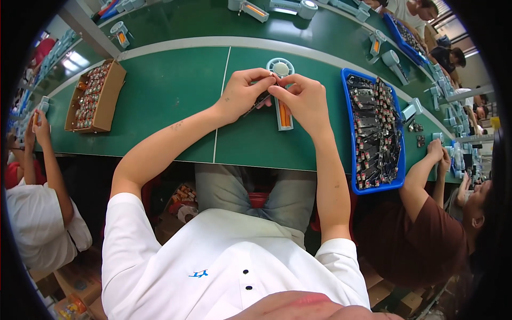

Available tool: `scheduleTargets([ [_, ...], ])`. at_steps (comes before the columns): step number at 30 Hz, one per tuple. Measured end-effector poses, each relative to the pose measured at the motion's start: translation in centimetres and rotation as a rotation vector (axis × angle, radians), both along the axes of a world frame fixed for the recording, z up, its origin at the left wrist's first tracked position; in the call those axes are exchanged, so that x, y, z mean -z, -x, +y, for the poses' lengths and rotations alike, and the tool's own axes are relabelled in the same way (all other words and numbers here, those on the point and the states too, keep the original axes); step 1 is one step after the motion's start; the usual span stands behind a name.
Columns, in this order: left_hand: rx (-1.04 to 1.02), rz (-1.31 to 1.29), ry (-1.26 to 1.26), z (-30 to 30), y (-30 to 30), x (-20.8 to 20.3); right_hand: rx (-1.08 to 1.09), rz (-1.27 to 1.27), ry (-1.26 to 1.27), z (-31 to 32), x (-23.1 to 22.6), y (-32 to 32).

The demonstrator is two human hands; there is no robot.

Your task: Assembling small circular electronic components onto base parts at a factory production line.

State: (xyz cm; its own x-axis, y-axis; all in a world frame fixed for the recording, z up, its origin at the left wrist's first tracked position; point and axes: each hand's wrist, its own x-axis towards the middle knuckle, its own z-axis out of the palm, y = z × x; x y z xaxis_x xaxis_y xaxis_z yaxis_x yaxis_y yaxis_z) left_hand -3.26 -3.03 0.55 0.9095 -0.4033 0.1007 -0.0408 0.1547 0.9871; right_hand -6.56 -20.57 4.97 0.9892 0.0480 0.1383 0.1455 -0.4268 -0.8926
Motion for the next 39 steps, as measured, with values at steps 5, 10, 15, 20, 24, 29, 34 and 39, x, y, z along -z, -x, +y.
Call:
scheduleTargets([
  [5,-0.147,-0.009,0.03,-0.4,-0.9,-0.3,0.02,0.195,-0.375,-0.8,0.3,-0.7],
  [10,-0.075,0.033,0.064,-0.2,-0.3,-1.6,-0.059,0.392,-0.886,-3.2,0.9,0.3],
  [15,0.016,-0.012,0.074,0.4,-0.3,-1.0,-0.024,0.277,-0.791,-3.0,2.1,2.3],
  [20,0.051,-0.103,0.027,0.3,1.7,-0.7,0.016,0.056,-0.617,-1.2,1.9,4.4],
  [24,0.066,-0.276,-0.036,0.6,2.2,0.1,0.075,-0.084,-0.593,0.0,3.6,5.5],
  [29,0.064,-0.446,-0.095,0.8,2.2,0.7,0.15,-0.295,-0.481,0.7,5.1,5.9],
  [34,0.051,-0.489,-0.127,0.7,2.4,1.0,0.152,-0.46,-0.276,0.7,5.6,6.0],
  [39,0.047,-0.573,-0.152,0.7,2.4,1.1,0.146,-0.531,-0.146,0.7,5.8,6.1],
])
